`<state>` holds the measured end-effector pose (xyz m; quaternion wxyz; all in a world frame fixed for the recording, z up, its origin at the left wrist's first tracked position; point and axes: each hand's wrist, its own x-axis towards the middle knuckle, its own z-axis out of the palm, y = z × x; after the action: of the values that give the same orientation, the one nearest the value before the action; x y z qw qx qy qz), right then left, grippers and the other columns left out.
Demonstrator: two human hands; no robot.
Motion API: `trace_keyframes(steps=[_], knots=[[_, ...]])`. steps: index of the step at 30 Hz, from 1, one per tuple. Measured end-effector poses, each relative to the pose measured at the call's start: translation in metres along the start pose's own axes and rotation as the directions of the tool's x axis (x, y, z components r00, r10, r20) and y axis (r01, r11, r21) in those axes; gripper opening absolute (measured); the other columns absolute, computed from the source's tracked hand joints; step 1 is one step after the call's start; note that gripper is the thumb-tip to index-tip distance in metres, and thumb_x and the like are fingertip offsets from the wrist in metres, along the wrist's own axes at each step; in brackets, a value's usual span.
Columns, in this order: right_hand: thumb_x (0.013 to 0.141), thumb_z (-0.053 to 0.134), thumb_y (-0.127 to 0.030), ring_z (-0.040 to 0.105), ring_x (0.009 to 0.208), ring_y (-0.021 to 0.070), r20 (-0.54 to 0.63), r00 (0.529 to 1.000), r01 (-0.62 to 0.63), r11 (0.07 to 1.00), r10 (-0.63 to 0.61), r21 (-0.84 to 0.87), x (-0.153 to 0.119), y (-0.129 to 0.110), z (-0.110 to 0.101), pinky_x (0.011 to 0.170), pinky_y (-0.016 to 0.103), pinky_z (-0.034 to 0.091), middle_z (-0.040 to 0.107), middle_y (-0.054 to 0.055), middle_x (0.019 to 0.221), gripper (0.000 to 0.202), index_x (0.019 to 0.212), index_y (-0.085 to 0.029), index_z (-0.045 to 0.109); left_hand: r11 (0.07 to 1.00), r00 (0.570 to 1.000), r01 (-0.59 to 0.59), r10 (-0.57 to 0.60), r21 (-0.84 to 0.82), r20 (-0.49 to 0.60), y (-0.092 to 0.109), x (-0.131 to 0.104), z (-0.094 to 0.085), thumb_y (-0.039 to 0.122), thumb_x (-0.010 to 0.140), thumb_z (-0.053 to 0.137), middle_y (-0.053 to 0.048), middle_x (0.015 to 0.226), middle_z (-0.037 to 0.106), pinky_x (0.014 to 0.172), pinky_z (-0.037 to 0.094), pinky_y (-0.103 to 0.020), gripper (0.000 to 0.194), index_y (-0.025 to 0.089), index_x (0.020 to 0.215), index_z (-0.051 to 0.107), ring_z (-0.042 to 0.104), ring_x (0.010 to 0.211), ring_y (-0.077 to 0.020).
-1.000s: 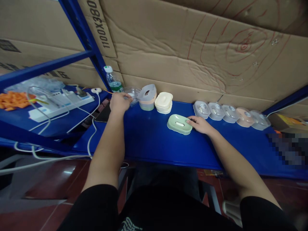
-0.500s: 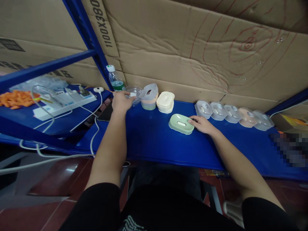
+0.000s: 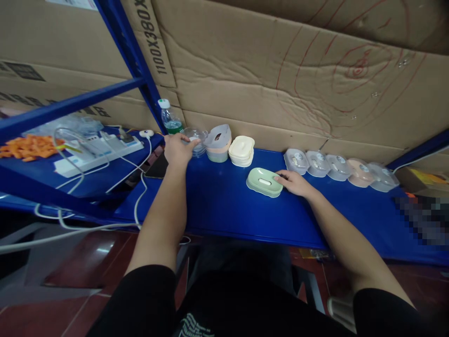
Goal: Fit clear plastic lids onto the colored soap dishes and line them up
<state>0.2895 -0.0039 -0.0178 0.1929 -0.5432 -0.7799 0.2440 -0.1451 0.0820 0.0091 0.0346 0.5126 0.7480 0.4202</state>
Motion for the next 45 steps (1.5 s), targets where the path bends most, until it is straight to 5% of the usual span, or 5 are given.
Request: trace_keyframes(steps=[11, 17, 21, 28, 45], knots=[[0.102, 0.048, -0.066, 0.072, 0.082, 0.0241, -0.007, 0.999, 0.051, 0.997, -0.052, -0.049, -0.002, -0.004, 0.002, 0.073, 0.036, 0.052, 0.081, 0.007, 0.099, 0.055, 0.119, -0.022, 0.076, 0.914, 0.943, -0.202, 0.085, -0.351, -0.323, 0.013, 0.006, -0.007, 0.059, 0.103, 0.051, -0.005, 0.092, 0.065, 0.082, 0.053, -0.032, 0.041, 0.021, 0.088, 0.053, 0.064, 0.086, -0.019], [0.099, 0.053, -0.067, 0.073, 0.081, 0.0261, -0.131, 0.988, 0.063, 0.982, -0.087, -0.179, -0.008, -0.017, 0.003, 0.074, 0.039, 0.055, 0.08, 0.009, 0.102, 0.063, 0.143, -0.022, 0.063, 0.668, 0.975, -0.071, 0.203, -0.741, 0.09, 0.062, -0.064, 0.022, 0.084, 0.098, 0.005, -0.003, 0.067, 0.062, 0.043, 0.035, -0.024, 0.078, 0.022, 0.072, 0.044, 0.046, 0.042, -0.0082], [0.088, 0.066, -0.074, 0.07, 0.073, 0.0222, -0.254, 0.94, 0.214, 0.974, -0.227, -0.081, -0.017, -0.033, 0.004, 0.07, 0.039, 0.058, 0.077, 0.01, 0.113, 0.085, 0.155, -0.024, 0.05, 0.602, 0.832, 0.033, 0.426, -0.798, 0.356, 0.083, -0.117, 0.036, 0.089, 0.095, 0.016, -0.002, 0.055, 0.061, 0.039, 0.036, -0.023, 0.076, 0.023, 0.064, 0.038, 0.049, 0.038, -0.0091], [0.088, 0.068, -0.072, 0.065, 0.062, 0.0184, -0.35, 0.926, 0.209, 0.963, -0.139, 0.17, -0.021, -0.05, 0.012, 0.059, 0.032, 0.051, 0.073, 0.003, 0.072, 0.049, 0.086, -0.023, 0.071, 0.45, 0.741, 0.079, 0.57, -0.889, 0.355, 0.084, -0.133, 0.043, 0.083, 0.094, 0.045, 0.002, 0.067, 0.068, 0.04, 0.039, -0.025, 0.06, 0.023, 0.096, 0.052, 0.051, 0.039, -0.0096], [0.101, 0.032, -0.079, 0.058, 0.048, 0.016, 0.062, 0.978, -0.204, 0.971, 0.197, 0.124, -0.011, -0.03, -0.005, 0.062, 0.033, 0.048, 0.06, 0.004, 0.047, 0.08, 0.049, -0.023, 0.058, 0.851, 0.546, -0.436, 0.508, -0.291, 0.666, 0.084, -0.128, 0.033, 0.069, 0.1, 0.044, -0.008, 0.087, 0.077, 0.084, 0.053, -0.04, 0.068, 0.02, 0.145, 0.059, 0.074, 0.094, -0.031]])
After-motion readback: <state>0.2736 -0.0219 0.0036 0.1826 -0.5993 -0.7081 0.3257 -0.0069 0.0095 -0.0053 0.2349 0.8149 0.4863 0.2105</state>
